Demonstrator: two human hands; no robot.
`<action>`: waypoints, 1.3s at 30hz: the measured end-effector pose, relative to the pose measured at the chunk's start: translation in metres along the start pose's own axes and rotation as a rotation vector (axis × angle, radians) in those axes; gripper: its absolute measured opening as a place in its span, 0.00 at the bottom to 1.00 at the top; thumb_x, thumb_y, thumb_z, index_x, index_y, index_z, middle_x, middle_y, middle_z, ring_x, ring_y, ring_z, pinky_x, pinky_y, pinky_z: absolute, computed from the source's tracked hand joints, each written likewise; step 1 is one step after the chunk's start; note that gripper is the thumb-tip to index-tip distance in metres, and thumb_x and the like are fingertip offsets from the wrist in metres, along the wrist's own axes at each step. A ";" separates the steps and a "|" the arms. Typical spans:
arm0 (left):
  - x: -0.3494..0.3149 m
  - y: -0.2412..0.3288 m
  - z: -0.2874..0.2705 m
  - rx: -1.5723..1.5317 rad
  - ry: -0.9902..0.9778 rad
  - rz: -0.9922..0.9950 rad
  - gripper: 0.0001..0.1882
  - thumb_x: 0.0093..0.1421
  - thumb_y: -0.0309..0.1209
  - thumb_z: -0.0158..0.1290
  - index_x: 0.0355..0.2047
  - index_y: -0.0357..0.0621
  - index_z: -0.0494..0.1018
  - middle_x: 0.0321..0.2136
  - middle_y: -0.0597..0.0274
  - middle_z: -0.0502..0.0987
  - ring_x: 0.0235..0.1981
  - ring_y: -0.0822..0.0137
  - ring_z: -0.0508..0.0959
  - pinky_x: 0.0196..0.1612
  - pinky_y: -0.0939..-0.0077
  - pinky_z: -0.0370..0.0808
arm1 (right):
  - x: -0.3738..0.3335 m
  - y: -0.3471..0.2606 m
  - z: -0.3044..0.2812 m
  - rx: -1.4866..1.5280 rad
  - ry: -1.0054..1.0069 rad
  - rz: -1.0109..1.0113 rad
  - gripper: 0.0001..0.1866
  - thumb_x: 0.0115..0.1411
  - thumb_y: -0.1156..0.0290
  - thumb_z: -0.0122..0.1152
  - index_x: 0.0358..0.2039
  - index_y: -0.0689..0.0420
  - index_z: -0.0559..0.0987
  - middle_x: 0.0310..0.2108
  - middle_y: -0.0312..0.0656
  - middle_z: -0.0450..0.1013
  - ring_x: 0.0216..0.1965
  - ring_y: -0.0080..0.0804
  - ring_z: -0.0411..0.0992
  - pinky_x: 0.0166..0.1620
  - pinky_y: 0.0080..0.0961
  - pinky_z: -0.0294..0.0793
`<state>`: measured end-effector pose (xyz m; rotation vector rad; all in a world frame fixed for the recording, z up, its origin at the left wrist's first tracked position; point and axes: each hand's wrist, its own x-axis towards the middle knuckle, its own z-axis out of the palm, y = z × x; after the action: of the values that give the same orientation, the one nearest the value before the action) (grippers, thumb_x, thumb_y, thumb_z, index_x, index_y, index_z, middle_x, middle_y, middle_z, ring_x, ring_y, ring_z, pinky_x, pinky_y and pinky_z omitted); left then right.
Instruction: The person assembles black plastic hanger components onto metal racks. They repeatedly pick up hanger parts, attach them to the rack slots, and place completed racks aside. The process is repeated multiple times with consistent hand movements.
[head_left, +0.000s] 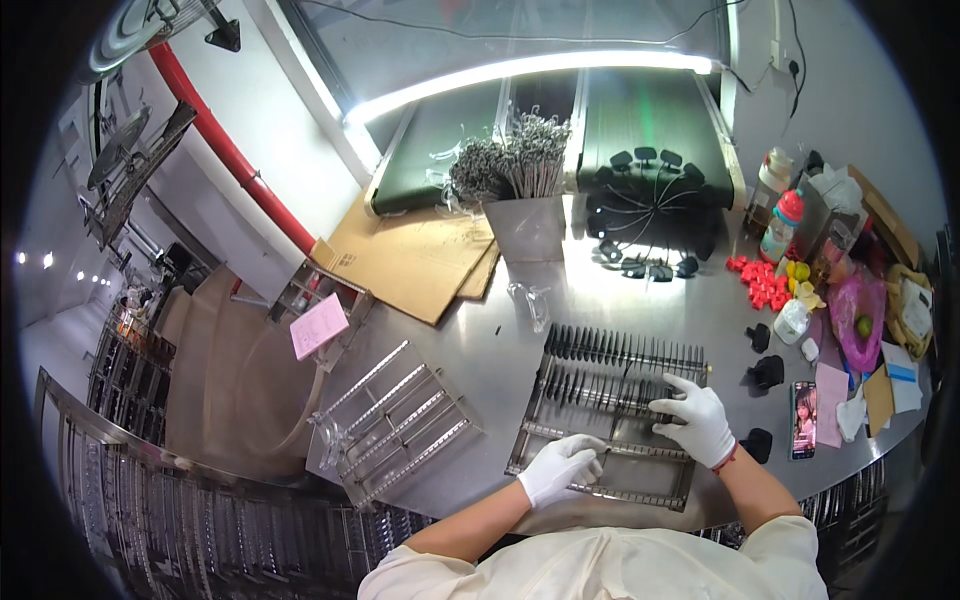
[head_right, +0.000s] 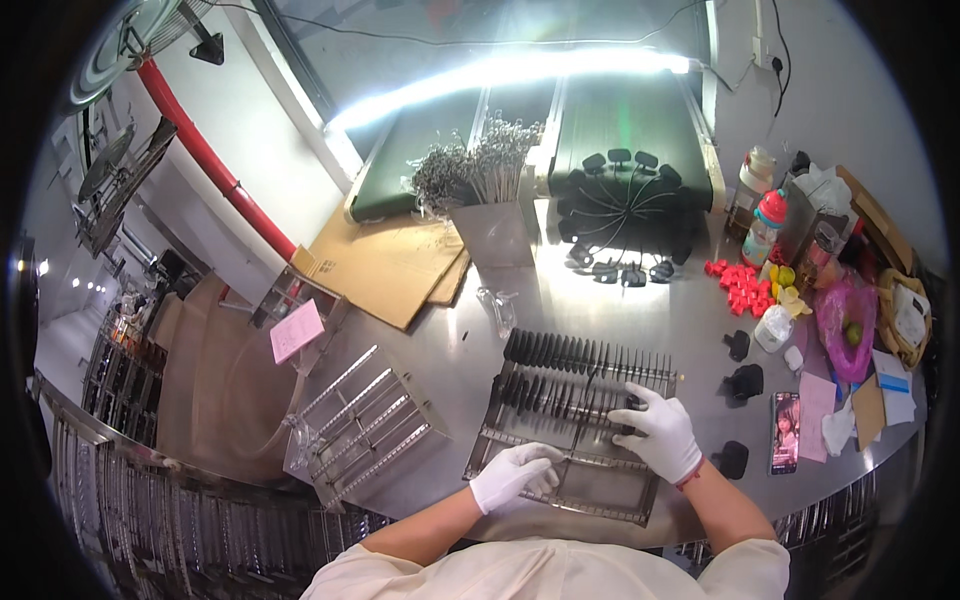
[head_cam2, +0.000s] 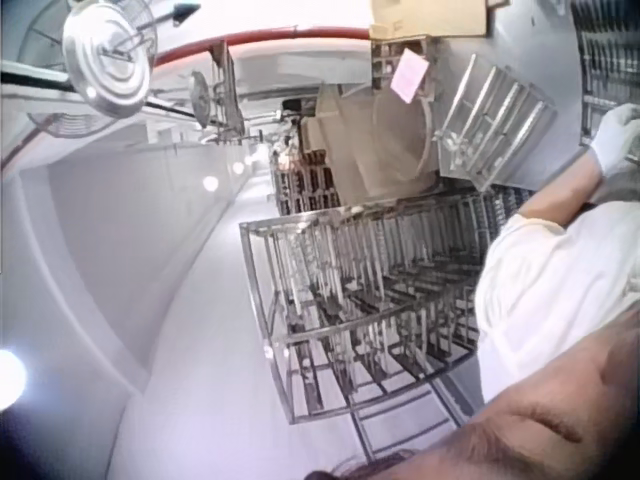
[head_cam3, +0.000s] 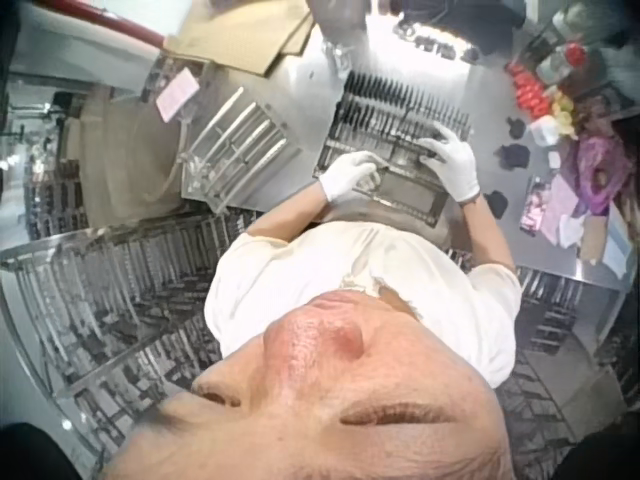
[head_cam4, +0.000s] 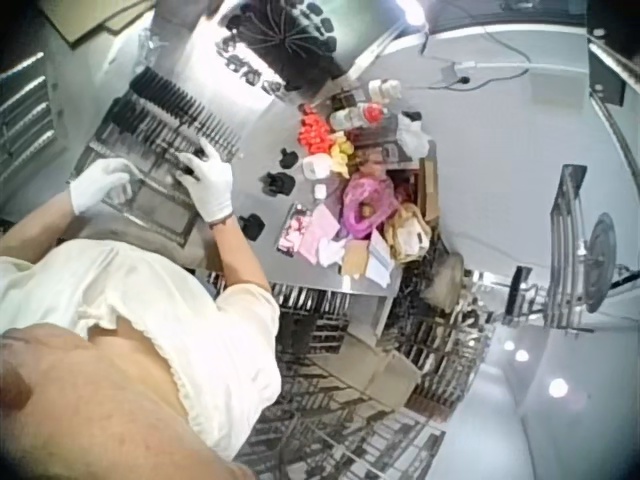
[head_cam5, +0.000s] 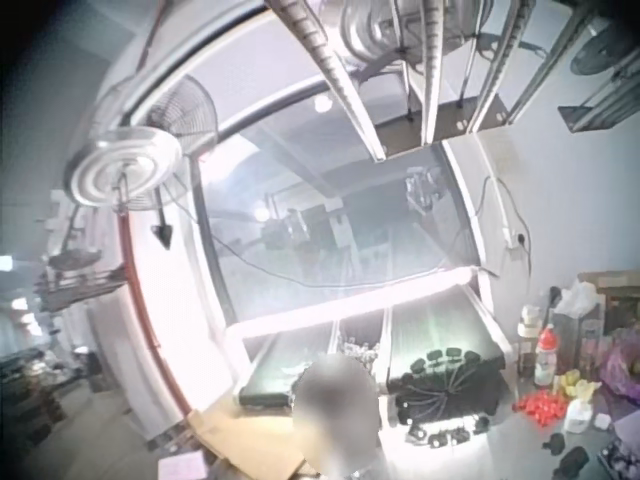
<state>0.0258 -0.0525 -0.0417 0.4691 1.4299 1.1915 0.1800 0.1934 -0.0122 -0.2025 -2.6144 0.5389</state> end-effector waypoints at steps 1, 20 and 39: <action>0.001 0.000 -0.002 0.017 -0.002 0.020 0.16 0.72 0.31 0.46 0.56 0.39 0.73 0.35 0.62 0.81 0.31 0.76 0.78 0.37 0.81 0.76 | -0.002 0.002 -0.002 -0.001 0.008 -0.003 0.20 0.41 0.63 0.79 0.39 0.40 0.87 0.55 0.49 0.77 0.37 0.37 0.78 0.43 0.33 0.74; 0.143 0.335 -0.191 0.901 0.978 0.782 0.40 0.57 0.59 0.63 0.58 0.39 0.74 0.51 0.48 0.80 0.48 0.56 0.81 0.53 0.64 0.75 | -0.031 -0.005 -0.044 -0.333 -0.271 0.125 0.37 0.46 0.51 0.76 0.59 0.41 0.78 0.63 0.51 0.66 0.65 0.49 0.63 0.63 0.57 0.64; 0.182 0.386 -0.183 1.322 1.222 0.877 0.18 0.69 0.45 0.50 0.50 0.54 0.82 0.47 0.54 0.83 0.49 0.51 0.82 0.56 0.61 0.75 | -0.034 -0.088 -0.038 -0.015 -0.432 0.195 0.20 0.65 0.49 0.57 0.35 0.55 0.80 0.27 0.45 0.78 0.29 0.48 0.80 0.34 0.43 0.80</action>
<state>-0.3174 0.1820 0.1637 1.5395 3.2830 0.9833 0.2230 0.1178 0.0406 -0.3864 -3.0373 0.6950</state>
